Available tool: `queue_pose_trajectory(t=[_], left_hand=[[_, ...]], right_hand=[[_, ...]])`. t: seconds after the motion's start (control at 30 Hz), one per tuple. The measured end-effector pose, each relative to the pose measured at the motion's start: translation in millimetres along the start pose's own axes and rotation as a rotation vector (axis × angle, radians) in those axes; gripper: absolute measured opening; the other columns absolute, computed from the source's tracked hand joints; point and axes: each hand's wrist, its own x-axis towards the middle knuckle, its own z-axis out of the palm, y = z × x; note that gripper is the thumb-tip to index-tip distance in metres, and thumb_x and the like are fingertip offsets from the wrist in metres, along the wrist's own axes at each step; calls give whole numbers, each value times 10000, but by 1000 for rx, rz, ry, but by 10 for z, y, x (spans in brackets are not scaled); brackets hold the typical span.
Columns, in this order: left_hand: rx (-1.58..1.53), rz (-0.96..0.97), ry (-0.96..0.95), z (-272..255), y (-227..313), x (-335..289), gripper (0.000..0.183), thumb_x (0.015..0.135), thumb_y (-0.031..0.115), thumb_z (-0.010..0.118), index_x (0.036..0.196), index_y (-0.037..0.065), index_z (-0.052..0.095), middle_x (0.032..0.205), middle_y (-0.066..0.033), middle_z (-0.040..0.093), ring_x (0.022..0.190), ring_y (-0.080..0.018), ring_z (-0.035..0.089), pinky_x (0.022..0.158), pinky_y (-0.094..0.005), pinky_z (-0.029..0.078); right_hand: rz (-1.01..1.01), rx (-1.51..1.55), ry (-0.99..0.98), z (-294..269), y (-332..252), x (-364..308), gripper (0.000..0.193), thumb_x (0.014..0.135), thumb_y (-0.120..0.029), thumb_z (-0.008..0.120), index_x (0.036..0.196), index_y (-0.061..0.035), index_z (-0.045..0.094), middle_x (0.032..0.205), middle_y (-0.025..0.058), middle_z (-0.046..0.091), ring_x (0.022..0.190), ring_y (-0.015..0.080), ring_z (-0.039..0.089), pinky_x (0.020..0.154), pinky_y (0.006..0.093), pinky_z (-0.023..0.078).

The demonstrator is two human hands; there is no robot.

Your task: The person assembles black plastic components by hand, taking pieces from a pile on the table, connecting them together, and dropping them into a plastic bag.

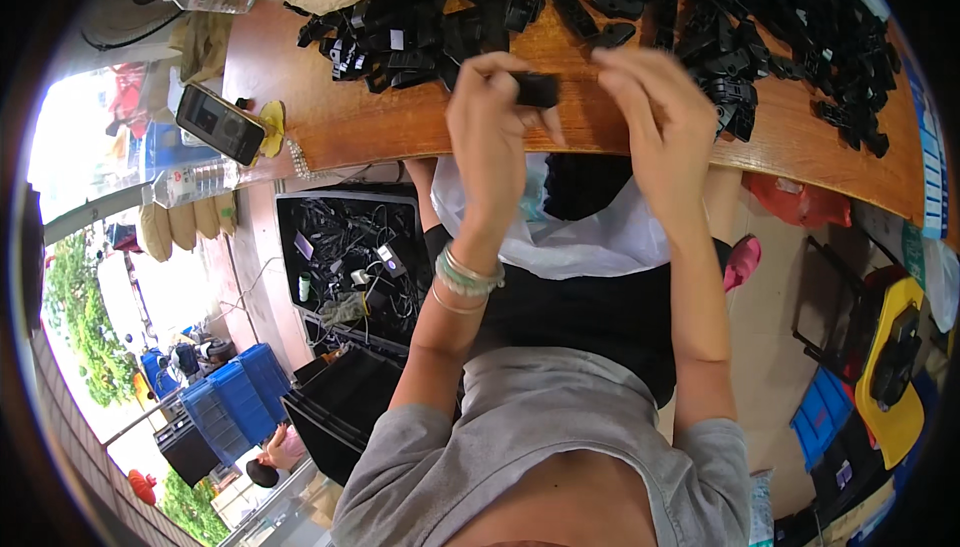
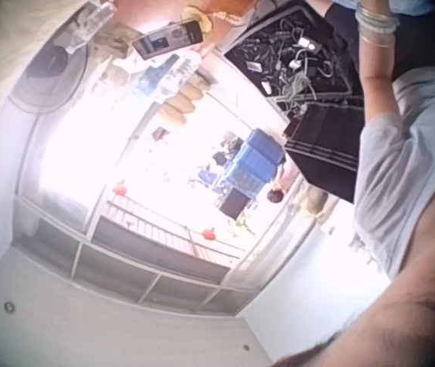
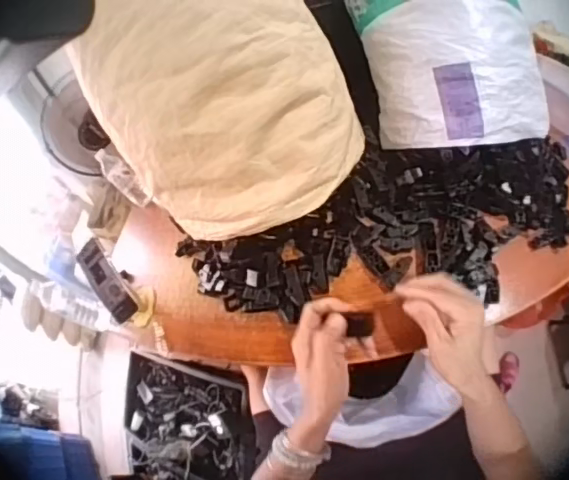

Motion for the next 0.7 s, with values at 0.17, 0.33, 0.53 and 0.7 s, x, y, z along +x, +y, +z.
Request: queue_pose_trajectory(t=[0.17, 0.33, 0.53, 0.7], left_hand=[[907, 160, 64, 24, 35, 524, 189, 821, 162, 619, 711, 15, 571, 735, -114, 573, 540, -251, 556, 477, -333, 434], [1729, 417, -2, 16, -28, 656, 153, 715, 136, 672, 791, 9, 636, 882, -185, 569, 726, -371, 618, 623, -474, 454], [1172, 639, 71, 17, -81, 392, 170, 807, 46, 648, 899, -2, 514, 882, -158, 541, 595, -275, 592, 550, -347, 469], [702, 319, 63, 9, 34, 104, 207, 788, 15, 667, 931, -8, 518, 737, -88, 610, 610, -111, 551, 579, -234, 454]], right_hand=[[-326, -760, -72, 63, 100, 300, 247, 745, -15, 606, 985, -40, 661, 1026, 50, 602, 921, 240, 525, 764, 353, 415], [-346, -763, -241, 102, 68, 206, 221, 737, -31, 614, 956, -15, 639, 908, 60, 576, 870, 246, 510, 733, 355, 399], [-72, -231, 136, 69, -175, 72, 263, 837, 24, 597, 1087, -50, 633, 1012, 67, 580, 874, 164, 593, 726, 263, 507], [323, 407, 156, 3, -109, 37, 241, 865, 28, 575, 1102, 23, 613, 1022, 61, 563, 845, 127, 609, 766, 227, 493]])
